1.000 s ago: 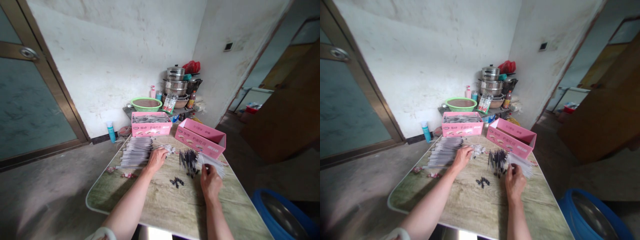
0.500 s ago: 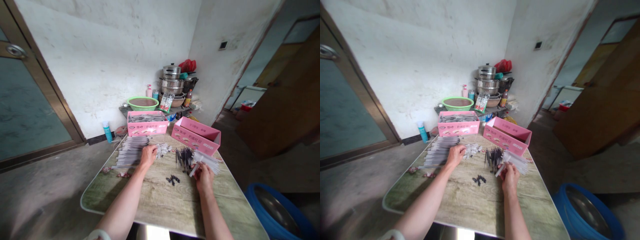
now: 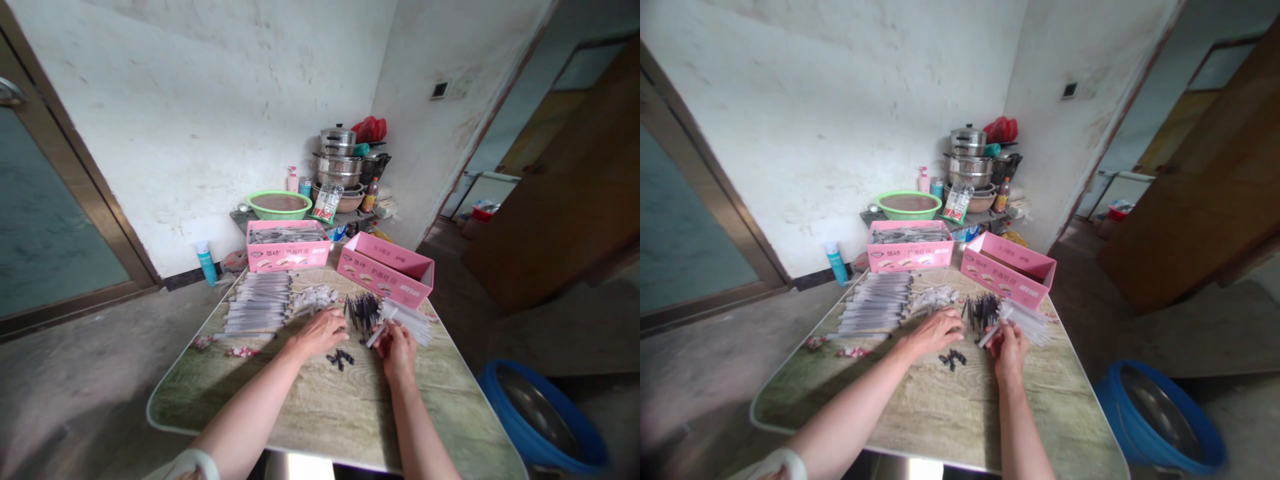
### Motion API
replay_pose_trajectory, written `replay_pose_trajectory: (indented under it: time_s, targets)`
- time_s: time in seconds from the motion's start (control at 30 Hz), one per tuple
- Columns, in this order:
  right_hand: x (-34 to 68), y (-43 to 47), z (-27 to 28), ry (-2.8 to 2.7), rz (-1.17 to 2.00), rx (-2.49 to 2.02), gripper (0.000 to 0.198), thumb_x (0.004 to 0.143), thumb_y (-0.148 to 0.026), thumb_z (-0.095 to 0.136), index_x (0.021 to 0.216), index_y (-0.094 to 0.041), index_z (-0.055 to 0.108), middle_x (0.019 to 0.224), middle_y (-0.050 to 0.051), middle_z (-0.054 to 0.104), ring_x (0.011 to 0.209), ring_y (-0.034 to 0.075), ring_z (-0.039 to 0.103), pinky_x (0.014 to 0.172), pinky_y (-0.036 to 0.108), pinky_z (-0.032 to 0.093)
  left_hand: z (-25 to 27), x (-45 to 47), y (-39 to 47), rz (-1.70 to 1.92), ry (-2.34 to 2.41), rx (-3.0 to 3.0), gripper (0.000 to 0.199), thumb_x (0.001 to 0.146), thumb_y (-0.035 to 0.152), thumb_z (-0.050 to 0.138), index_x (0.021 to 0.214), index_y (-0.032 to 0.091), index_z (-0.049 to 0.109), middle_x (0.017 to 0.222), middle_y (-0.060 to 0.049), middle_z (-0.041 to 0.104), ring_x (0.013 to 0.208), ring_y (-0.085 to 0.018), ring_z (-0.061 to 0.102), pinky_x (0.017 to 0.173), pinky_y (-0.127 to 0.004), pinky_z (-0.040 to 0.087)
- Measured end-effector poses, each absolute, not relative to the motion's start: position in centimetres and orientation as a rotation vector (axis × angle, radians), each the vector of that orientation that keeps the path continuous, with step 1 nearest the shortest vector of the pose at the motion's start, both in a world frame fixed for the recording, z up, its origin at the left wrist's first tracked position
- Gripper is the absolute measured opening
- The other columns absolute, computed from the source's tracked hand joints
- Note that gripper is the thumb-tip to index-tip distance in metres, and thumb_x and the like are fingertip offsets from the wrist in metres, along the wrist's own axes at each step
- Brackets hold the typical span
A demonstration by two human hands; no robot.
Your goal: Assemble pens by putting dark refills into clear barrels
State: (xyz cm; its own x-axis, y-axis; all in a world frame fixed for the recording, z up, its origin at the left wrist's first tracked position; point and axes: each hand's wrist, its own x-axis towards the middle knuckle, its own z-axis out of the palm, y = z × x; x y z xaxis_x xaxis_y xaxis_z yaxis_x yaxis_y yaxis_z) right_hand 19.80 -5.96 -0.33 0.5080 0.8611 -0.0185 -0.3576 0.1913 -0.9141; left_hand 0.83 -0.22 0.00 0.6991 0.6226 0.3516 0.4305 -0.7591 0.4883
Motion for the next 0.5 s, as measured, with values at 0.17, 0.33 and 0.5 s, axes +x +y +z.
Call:
replay_pose_trajectory:
  time_s: [0.17, 0.33, 0.5]
  targets:
    - [19.78, -6.0, -0.47, -0.611, 0.933, -1.026, 0.029, 0.069, -0.039, 0.073, 0.08, -0.018, 0.057, 0.059, 0.0, 0.068, 0.033, 0.011, 0.051, 0.027, 0.018, 0.03, 0.0, 0.25, -0.22, 0.75, 1.083, 2.476, 0.011, 0.08, 0.021, 0.065, 0.091, 0.02, 0.066, 0.093, -0.005, 0.063, 0.088, -0.02, 0.06, 0.08, -0.03, 0.045]
    - [19.69, -6.07, -0.49, -0.615, 0.926, -1.019, 0.032, 0.067, -0.036, 0.075, 0.086, -0.016, 0.06, 0.059, 0.0, 0.068, 0.034, 0.011, 0.051, 0.028, 0.018, 0.031, -0.28, 0.45, -0.13, 0.711, 1.207, 2.466, 0.021, 0.077, 0.009, 0.057, 0.093, 0.02, 0.064, 0.087, -0.009, 0.066, 0.081, -0.022, 0.064, 0.074, -0.03, 0.045]
    - [19.69, -5.97, -0.65, -0.642, 0.921, -1.002, 0.034, 0.066, -0.035, 0.076, 0.089, -0.016, 0.061, 0.058, -0.001, 0.067, 0.037, 0.012, 0.053, 0.03, 0.018, 0.034, -0.66, 0.56, -0.02, 0.67, 1.379, 2.471, 0.03, 0.075, 0.005, 0.054, 0.099, 0.019, 0.063, 0.074, -0.009, 0.065, 0.07, -0.022, 0.064, 0.071, -0.03, 0.044]
